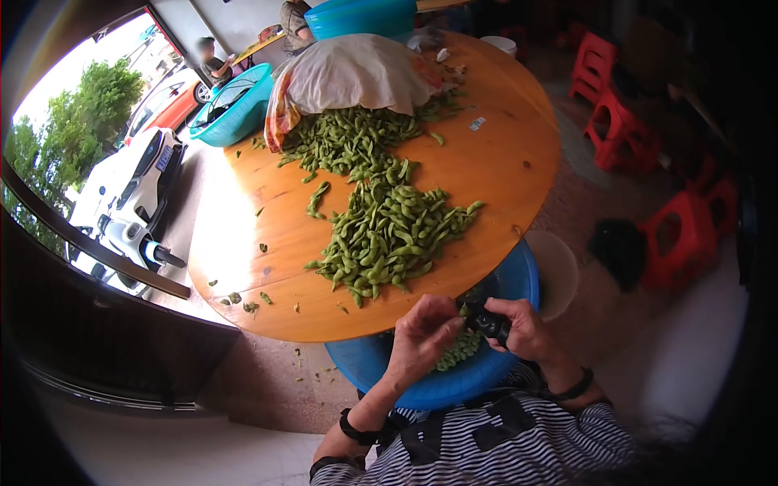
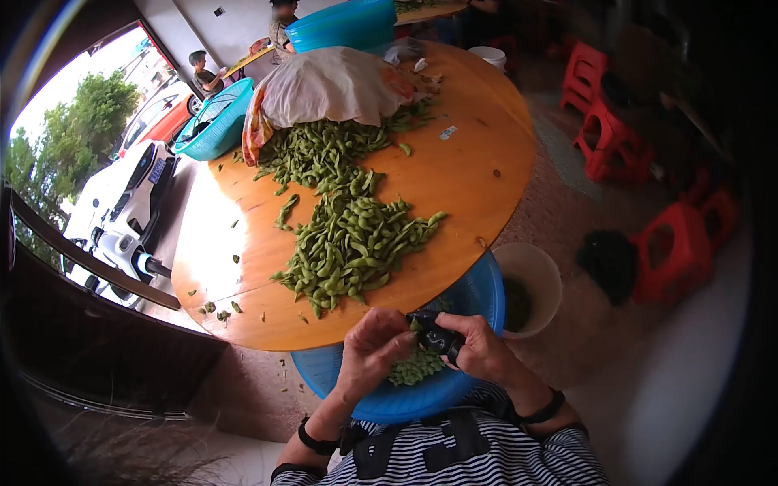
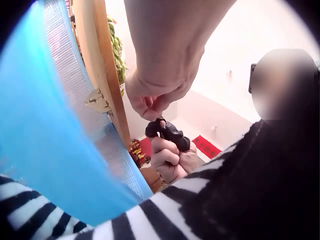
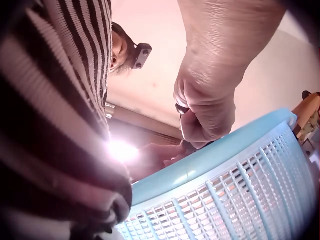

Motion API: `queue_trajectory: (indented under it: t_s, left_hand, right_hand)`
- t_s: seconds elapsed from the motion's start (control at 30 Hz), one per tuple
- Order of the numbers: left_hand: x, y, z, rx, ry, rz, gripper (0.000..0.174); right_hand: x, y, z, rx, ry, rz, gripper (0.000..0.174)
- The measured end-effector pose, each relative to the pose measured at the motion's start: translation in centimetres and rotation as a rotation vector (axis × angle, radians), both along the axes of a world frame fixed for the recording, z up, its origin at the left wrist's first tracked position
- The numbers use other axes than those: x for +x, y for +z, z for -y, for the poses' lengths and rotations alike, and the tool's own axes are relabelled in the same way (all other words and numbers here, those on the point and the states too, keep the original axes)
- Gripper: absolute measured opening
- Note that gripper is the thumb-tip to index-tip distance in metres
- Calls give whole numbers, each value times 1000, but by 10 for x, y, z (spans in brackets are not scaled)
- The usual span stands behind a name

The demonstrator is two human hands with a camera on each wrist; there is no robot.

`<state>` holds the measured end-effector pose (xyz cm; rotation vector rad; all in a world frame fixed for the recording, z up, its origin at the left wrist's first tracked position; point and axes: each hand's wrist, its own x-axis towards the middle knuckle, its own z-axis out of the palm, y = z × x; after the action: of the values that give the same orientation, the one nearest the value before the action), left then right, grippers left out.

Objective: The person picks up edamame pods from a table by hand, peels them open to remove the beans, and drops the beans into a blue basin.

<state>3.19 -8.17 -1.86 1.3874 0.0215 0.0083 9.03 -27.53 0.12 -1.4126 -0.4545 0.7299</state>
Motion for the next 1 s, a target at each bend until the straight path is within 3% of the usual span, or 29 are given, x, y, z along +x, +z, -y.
queue_trajectory:
  t_s: [0.07, 0.13, 0.3, 0.4, 0.47, 0.53, 0.57, 0.6, 0.63, 0.67, 0.7, 0.8, 0.87, 0.9, 0.93, 0.97, 1.0]
  left_hand:
    - [-1, 0, 1, -146, 37, -71, 22]
    - [-2, 0, 2, -141, 50, -63, 28]
    - [-3, -5, 4, 231, 149, 71, 39]
    - [-4, 2, 4, 298, 116, 21, 40]
    - [-4, -3, 5, 280, 120, 66, 38]
    - [-4, -4, 4, 261, 124, 111, 35]
    - [-4, 0, 1, -54, 38, -32, 36]
    - [-3, 1, 0, -368, -48, -174, 36]
    - [-3, -1, 0, -368, -50, -175, 36]
    - [-1, -6, 0, -545, -137, -191, 36]
    - [-1, -10, 0, -723, -224, -204, 35]
    - [0, -12, 0, -777, -267, -223, 34]
    - [-1, -12, 2, -643, -192, -214, 33]
    - [-2, -12, 3, -510, -118, -203, 33]
    - [-3, -15, 4, -508, -119, -203, 33]
    - [-5, -18, 6, -347, -83, -165, 31]
    - [-7, -20, 7, -186, -46, -127, 29]
  right_hand:
    - [-1, 2, 0, 0, 2, -66, 35]
    - [-1, 3, 0, -15, 28, -122, 34]
    - [2, -2, 5, 7, 73, -172, 34]
    - [2, -5, 5, 28, 99, -90, 35]
    - [-1, -6, -1, 48, -15, 83, 23]
    - [1, -7, 4, 47, 18, -50, 30]
    - [2, -9, 7, 48, 52, -181, 41]
    - [5, -14, 10, 48, 49, -181, 41]
    - [9, -22, 13, 201, 126, -350, 41]
    - [10, -26, 14, 353, 204, -518, 41]
    - [10, -26, 14, 353, 203, -519, 41]
    - [7, -21, 13, 398, 211, -507, 37]
    - [4, -15, 8, 18, 76, -61, 37]
    - [3, -17, 5, 19, 76, -61, 37]
    - [3, -22, 2, 52, 30, 149, 39]
    - [3, -25, 0, 84, -16, 358, 40]
    - [1, -21, 0, 85, -15, 356, 40]
